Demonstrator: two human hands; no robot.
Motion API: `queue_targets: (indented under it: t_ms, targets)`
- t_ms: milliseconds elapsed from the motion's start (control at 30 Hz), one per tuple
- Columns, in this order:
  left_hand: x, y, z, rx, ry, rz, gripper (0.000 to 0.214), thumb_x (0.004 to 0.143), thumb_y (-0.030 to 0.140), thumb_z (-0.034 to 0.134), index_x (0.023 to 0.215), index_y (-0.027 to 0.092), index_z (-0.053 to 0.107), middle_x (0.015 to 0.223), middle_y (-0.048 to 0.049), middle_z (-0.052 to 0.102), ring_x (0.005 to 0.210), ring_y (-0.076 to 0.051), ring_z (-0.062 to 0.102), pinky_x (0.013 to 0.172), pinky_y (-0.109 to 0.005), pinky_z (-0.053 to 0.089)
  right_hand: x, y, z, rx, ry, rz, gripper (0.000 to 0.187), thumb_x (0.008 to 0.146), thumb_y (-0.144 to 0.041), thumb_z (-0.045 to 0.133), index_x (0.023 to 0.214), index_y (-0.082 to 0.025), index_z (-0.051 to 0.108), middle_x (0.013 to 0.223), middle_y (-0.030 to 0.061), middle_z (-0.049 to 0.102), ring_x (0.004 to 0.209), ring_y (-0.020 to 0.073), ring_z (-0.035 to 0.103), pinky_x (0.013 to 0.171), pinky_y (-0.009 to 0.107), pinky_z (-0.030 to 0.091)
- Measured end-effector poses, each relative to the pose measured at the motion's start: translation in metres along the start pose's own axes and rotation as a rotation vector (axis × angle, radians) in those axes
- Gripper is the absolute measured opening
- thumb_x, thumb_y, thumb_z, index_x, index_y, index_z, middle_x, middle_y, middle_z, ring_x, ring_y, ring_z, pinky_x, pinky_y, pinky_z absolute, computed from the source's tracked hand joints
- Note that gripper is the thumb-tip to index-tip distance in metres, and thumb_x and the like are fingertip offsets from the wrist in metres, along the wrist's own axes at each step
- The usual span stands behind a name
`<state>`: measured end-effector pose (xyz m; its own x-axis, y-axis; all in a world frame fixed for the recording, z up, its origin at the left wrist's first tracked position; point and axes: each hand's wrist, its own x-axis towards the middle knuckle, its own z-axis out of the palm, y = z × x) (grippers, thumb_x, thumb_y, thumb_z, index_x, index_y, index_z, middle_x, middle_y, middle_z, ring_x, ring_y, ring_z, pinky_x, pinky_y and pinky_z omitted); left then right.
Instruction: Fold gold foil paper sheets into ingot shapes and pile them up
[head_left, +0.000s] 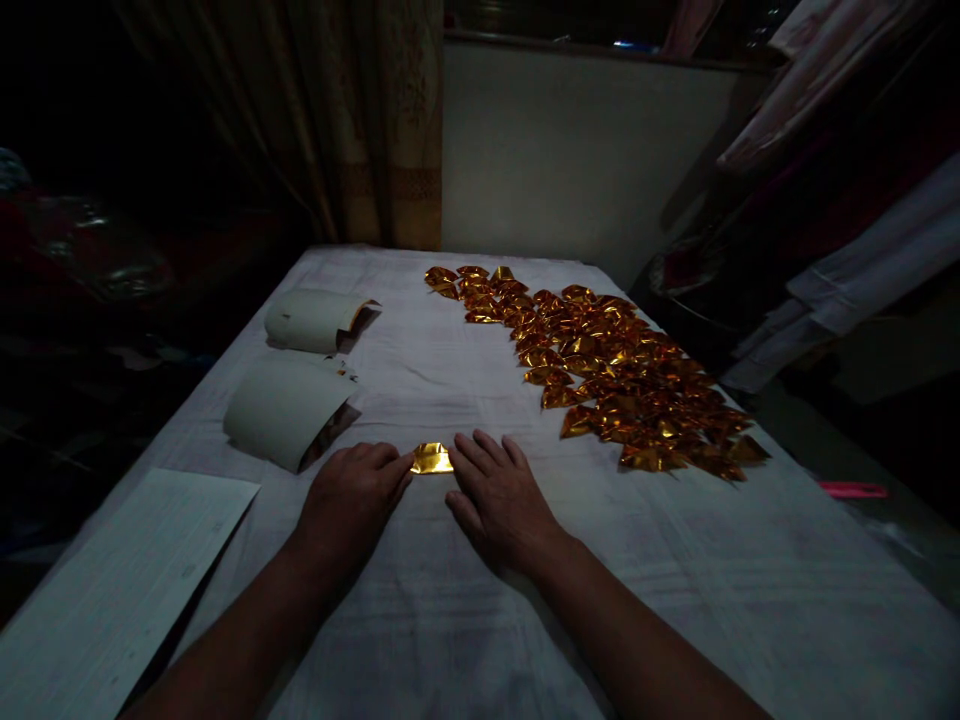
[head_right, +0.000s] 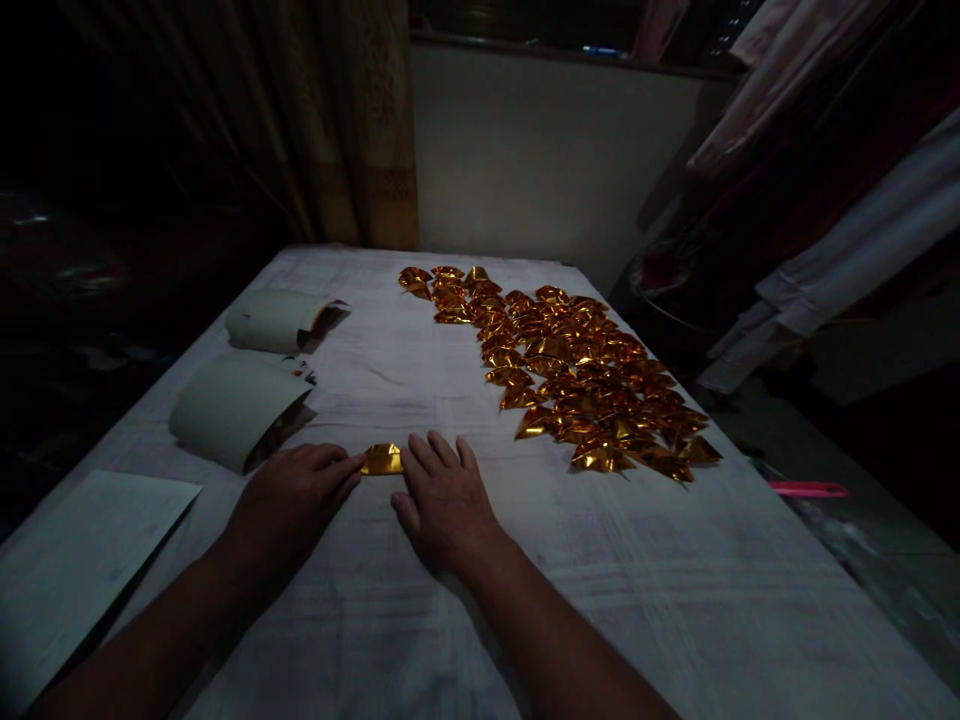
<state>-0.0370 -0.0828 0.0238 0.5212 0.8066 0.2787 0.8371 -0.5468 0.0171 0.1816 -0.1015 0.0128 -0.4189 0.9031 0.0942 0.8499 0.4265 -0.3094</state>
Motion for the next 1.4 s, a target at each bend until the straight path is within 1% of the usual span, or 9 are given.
queue_targets:
  t_ms: [233,433,600,800,900,1033,1167,1300,1400]
  targets:
    - [0.002,0.0,0.008,0.049,0.033,0.022,0.021,0.096,0.016,0.049,0.102,0.019,0.069,0.089,-0.0071,0.07,0.081,-0.025,0.064,0.071,-0.037,0.047,0.009,0.011,0.006,0.072,0.193,-0.083,0.036,0.094,-0.024,0.059,0.13,-0.021,0.063,0.136,0.0092,0.064,0.128,0.0268,0.053,0.108,0.046,0.037]
    - [0.002,0.002,0.008,-0.198,0.082,-0.05,0.028,0.102,0.029,0.038,0.093,0.021,0.063,0.085,-0.0053,0.069,0.079,-0.023,0.064,0.074,-0.036,0.049,0.014,0.018,0.004,0.145,0.351,-0.054,0.018,0.098,-0.021,0.05,0.096,-0.021,0.068,0.1,0.0064,0.073,0.096,0.0216,0.062,0.088,0.037,0.042]
    - [0.001,0.007,0.01,-0.39,0.143,-0.184,0.027,0.102,0.036,0.039,0.101,0.021,0.061,0.09,-0.0043,0.073,0.08,-0.021,0.068,0.073,-0.033,0.051,0.012,0.018,0.005,0.173,0.311,0.072,0.02,0.098,-0.022,0.048,0.085,-0.022,0.063,0.082,0.0027,0.068,0.083,0.0193,0.059,0.078,0.033,0.039]
    - [0.004,0.007,0.012,-0.184,0.078,-0.146,0.027,0.101,0.032,0.04,0.099,0.021,0.064,0.087,-0.0066,0.072,0.078,-0.025,0.066,0.073,-0.04,0.05,0.015,0.016,0.005,0.039,0.329,0.177,0.017,0.095,-0.029,0.061,0.08,-0.021,0.062,0.092,0.0051,0.068,0.095,0.0235,0.056,0.086,0.037,0.035]
    - [0.003,0.011,0.009,-0.124,0.098,-0.081,0.027,0.101,0.028,0.042,0.099,0.02,0.067,0.098,-0.0096,0.073,0.089,-0.027,0.066,0.077,-0.042,0.051,0.016,0.015,0.005,0.007,0.321,0.199,0.017,0.095,-0.03,0.061,0.081,-0.021,0.063,0.096,0.0065,0.068,0.097,0.0242,0.055,0.087,0.039,0.036]
    - [-0.005,0.024,0.007,-0.138,0.116,0.087,0.029,0.101,0.028,0.044,0.118,0.021,0.067,0.117,-0.0085,0.073,0.108,-0.027,0.065,0.091,-0.044,0.05,0.017,0.016,0.005,-0.006,0.316,0.235,0.012,0.095,-0.029,0.06,0.087,-0.021,0.065,0.098,0.0074,0.069,0.097,0.0249,0.057,0.086,0.039,0.038]
    - [-0.011,0.034,0.011,-0.064,0.077,0.103,0.035,0.1,0.029,0.048,0.128,0.015,0.064,0.128,-0.012,0.07,0.12,-0.031,0.063,0.101,-0.048,0.047,0.013,0.014,0.007,0.017,0.317,0.107,0.027,0.098,-0.021,0.05,0.122,-0.02,0.064,0.128,0.0109,0.067,0.122,0.0256,0.055,0.102,0.043,0.038]
    - [-0.014,0.035,0.014,-0.025,0.059,0.116,0.038,0.101,0.025,0.042,0.131,0.015,0.063,0.132,-0.0121,0.068,0.124,-0.03,0.061,0.106,-0.05,0.043,0.001,0.005,0.008,0.019,0.083,-0.158,0.044,0.103,-0.033,0.045,0.144,-0.019,0.051,0.15,0.011,0.052,0.142,0.0252,0.042,0.118,0.05,0.029]
    - [-0.016,0.033,0.014,0.007,0.05,0.135,0.041,0.101,0.023,0.038,0.135,0.014,0.06,0.136,-0.0124,0.065,0.127,-0.029,0.06,0.11,-0.05,0.04,-0.009,-0.001,0.007,-0.003,-0.001,-0.14,0.057,0.103,-0.047,0.043,0.152,-0.017,0.04,0.159,0.0121,0.038,0.148,0.0266,0.033,0.122,0.055,0.022]
